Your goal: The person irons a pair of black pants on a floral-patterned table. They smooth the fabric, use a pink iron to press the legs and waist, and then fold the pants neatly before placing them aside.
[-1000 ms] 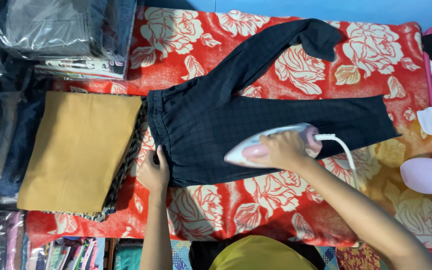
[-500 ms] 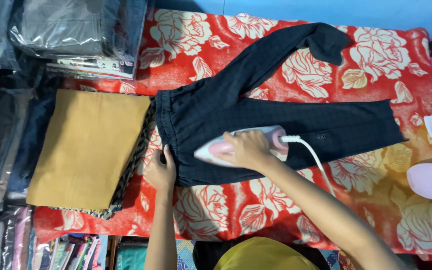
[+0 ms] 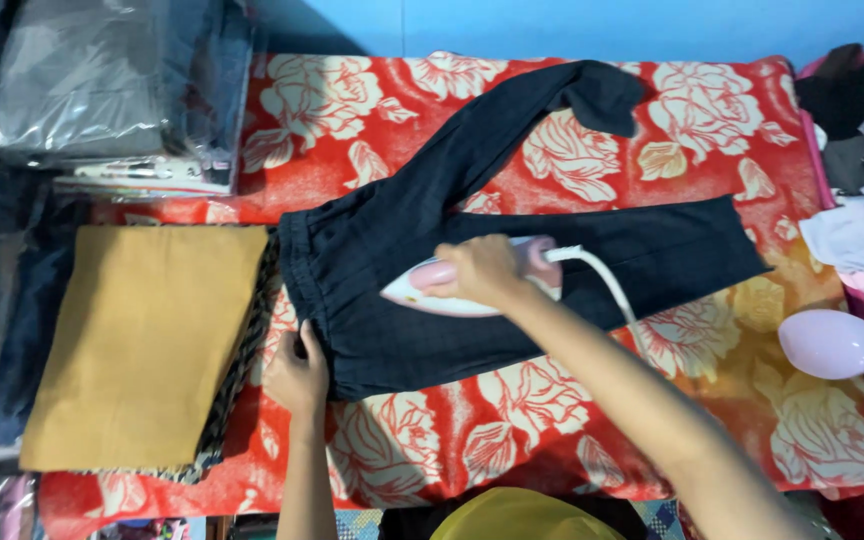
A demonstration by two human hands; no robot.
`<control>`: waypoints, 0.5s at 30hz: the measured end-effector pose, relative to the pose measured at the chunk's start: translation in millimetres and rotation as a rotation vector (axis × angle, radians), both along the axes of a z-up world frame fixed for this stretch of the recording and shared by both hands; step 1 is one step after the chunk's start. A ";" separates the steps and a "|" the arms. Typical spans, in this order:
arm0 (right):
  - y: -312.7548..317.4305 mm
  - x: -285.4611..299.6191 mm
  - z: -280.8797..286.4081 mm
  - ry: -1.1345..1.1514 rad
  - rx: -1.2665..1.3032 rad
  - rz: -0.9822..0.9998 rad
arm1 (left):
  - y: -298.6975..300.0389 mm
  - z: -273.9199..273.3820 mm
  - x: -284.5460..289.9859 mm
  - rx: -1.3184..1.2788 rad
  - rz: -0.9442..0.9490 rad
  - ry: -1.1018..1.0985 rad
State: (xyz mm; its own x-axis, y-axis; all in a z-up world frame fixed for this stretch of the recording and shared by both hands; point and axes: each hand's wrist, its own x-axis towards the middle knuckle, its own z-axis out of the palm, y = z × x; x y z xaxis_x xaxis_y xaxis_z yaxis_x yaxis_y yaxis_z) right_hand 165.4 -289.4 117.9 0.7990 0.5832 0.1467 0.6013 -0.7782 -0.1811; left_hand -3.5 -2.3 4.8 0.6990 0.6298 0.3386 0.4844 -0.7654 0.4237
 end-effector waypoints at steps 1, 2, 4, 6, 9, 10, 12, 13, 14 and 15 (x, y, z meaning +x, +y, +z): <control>-24.2 6.1 7.0 -0.001 -0.004 -0.009 | 1.0 -2.6 -0.5 -0.004 -0.009 -0.001; -48.2 12.1 13.9 0.015 -0.047 -0.052 | 2.2 -5.4 -0.6 0.016 0.001 0.004; -102.2 21.3 31.4 0.029 -0.096 -0.100 | 2.9 -10.9 -0.5 0.030 0.007 0.007; -160.2 26.2 51.6 0.115 -0.136 -0.177 | 4.7 -15.8 -0.2 0.062 0.030 0.008; -230.7 38.8 58.0 0.235 -0.350 -0.479 | -2.0 -0.8 0.5 0.084 0.027 0.030; -251.0 44.6 59.1 0.232 -0.352 -0.482 | -2.3 -1.6 1.0 0.081 0.026 0.027; -291.2 55.1 58.9 0.258 -0.346 -0.711 | -1.8 -2.6 0.2 0.063 0.051 0.101; -294.9 56.5 62.4 0.261 -0.347 -0.715 | -1.5 -5.3 -0.3 0.063 0.046 0.103; -298.8 57.8 65.8 0.276 -0.314 -0.740 | -1.3 -8.1 -0.9 0.074 0.062 0.122; -300.9 60.3 68.8 0.289 -0.277 -0.763 | 1.2 -10.1 -0.6 0.089 0.080 0.137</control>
